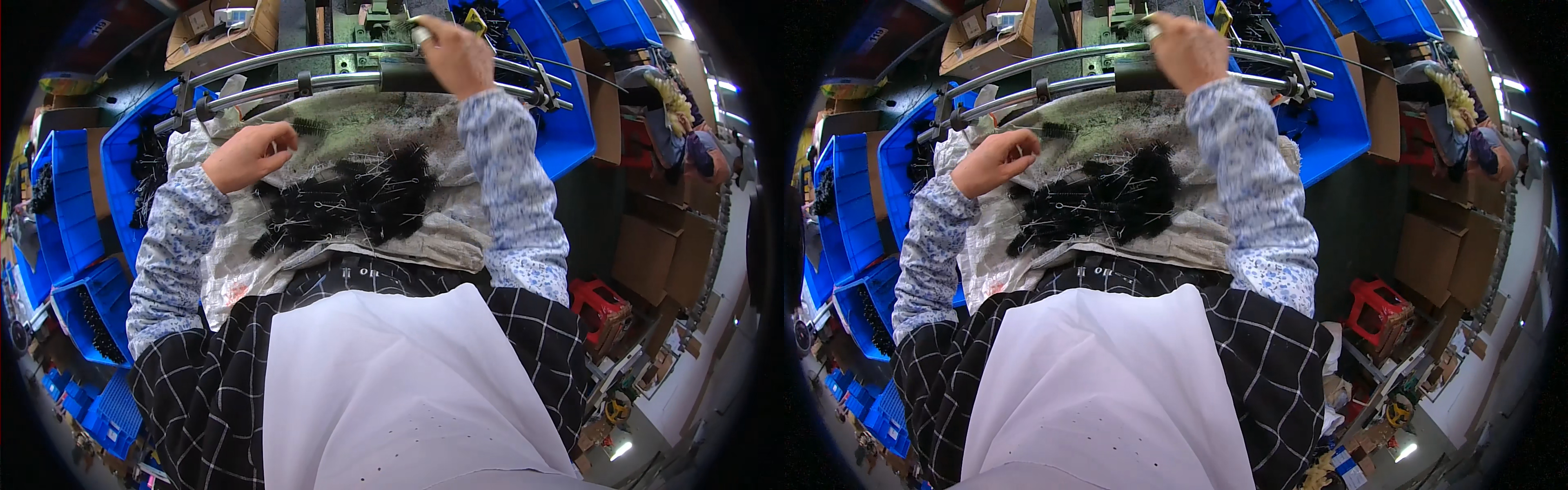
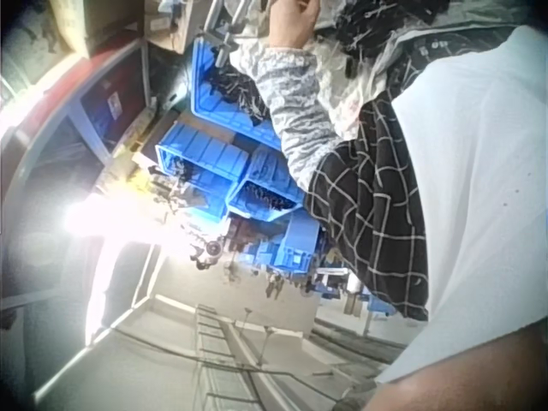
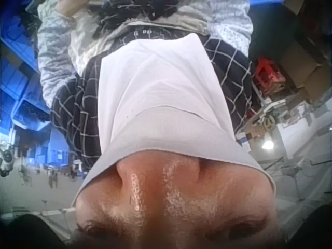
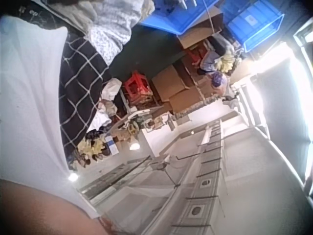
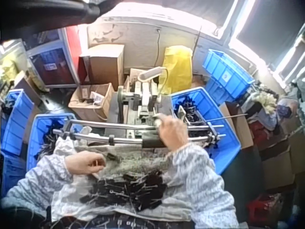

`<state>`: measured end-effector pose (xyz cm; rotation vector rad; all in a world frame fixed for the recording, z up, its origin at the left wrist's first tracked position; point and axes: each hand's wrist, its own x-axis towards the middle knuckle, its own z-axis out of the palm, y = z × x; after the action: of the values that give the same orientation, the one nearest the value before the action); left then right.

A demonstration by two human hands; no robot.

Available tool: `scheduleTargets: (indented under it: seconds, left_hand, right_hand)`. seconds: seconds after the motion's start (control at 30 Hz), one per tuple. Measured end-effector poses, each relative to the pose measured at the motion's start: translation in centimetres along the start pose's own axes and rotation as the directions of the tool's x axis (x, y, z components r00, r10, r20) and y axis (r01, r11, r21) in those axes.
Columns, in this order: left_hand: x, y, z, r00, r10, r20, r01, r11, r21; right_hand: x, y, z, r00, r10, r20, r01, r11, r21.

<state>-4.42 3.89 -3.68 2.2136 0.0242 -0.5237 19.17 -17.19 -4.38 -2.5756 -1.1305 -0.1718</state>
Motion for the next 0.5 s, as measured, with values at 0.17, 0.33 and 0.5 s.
scheduleTargets:
  seconds: [0.17,0.33,0.5]
  left_hand:
    - [2.7,0.2,2.7,0.97,0.142,-0.199,-0.089,0.963,0.254]
    - [3.8,-0.9,3.9,0.999,-0.047,-0.023,0.052,0.852,0.521]
    - [2.4,-0.4,3.1,0.988,-0.151,0.018,0.114,0.81,0.575]
  right_hand:
    - [3.1,2.6,1.9,0.974,-0.011,-0.224,-0.015,0.994,-0.113]
    - [3.8,2.8,2.7,0.966,-0.028,-0.258,0.001,0.995,-0.101]
    - [3.8,3.2,2.7,0.973,-0.015,-0.231,0.011,1.0,-0.018]
